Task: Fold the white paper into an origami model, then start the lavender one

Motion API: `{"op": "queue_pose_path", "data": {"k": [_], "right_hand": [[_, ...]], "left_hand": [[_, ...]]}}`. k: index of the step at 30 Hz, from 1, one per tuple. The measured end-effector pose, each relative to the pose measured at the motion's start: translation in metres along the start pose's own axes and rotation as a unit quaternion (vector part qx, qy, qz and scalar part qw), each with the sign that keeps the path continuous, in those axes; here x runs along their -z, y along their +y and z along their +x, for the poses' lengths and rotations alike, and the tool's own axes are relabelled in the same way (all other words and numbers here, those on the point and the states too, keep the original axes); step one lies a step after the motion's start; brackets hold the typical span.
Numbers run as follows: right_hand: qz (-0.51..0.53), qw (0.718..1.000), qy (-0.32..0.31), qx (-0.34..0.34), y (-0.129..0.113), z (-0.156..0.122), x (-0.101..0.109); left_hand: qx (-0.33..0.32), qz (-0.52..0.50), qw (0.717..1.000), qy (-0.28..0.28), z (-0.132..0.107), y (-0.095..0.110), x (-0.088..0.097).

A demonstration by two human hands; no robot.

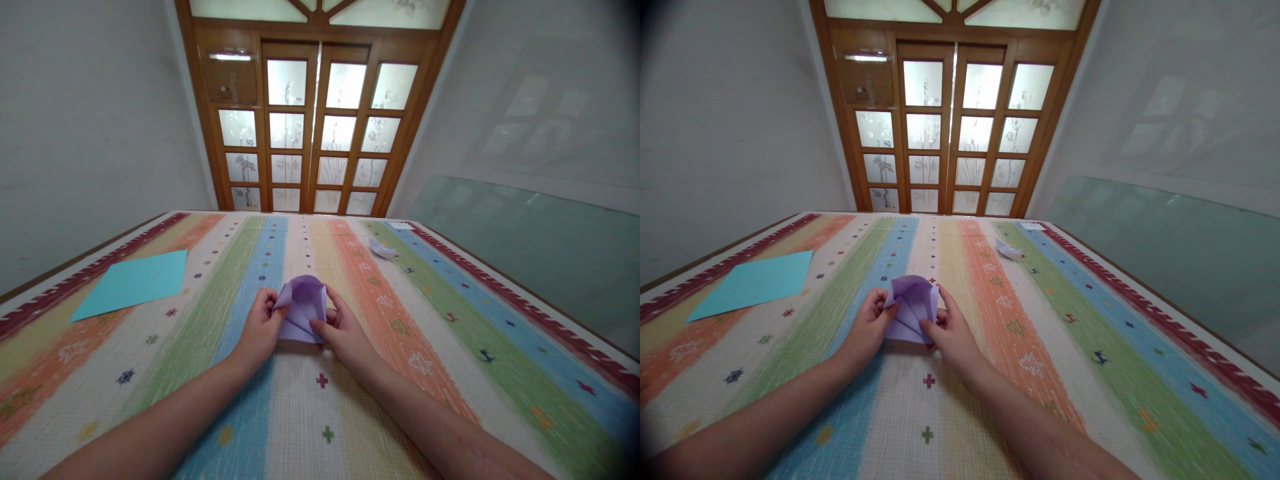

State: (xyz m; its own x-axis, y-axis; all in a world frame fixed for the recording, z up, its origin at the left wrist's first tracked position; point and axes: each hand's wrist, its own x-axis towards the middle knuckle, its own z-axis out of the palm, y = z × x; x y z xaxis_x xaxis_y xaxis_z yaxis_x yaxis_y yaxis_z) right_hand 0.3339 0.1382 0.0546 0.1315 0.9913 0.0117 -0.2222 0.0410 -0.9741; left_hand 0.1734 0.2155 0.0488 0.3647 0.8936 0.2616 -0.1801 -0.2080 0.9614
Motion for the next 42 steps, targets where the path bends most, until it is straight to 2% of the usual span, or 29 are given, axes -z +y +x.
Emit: {"op": "queue_pose_path", "data": {"k": [8,12,18,24,35,42], "right_hand": [[0.021,0.998,-0.014,-0.055,-0.002,0.001,-0.001],[0.006,0.998,-0.025,-0.058,-0.003,0.000,-0.002],[-0.063,0.997,-0.028,-0.020,-0.005,-0.003,-0.004],[-0.089,0.996,-0.029,0.011,-0.004,-0.005,-0.005],[-0.025,0.997,-0.069,-0.033,-0.011,-0.008,-0.006],[-0.007,0.994,-0.097,-0.058,-0.013,-0.010,-0.005]], "left_hand": [[0.044,0.006,0.999,-0.033,-0.003,-0.003,0.002],[0.038,0.022,0.997,-0.059,-0.003,-0.004,0.001],[-0.025,0.101,0.995,0.003,0.002,-0.002,0.005],[-0.025,0.071,0.996,0.043,0.003,0.011,0.012],[0.016,0.004,0.997,0.076,0.011,0.019,0.024],[0.029,-0.067,0.994,0.088,0.014,0.026,0.024]]}}
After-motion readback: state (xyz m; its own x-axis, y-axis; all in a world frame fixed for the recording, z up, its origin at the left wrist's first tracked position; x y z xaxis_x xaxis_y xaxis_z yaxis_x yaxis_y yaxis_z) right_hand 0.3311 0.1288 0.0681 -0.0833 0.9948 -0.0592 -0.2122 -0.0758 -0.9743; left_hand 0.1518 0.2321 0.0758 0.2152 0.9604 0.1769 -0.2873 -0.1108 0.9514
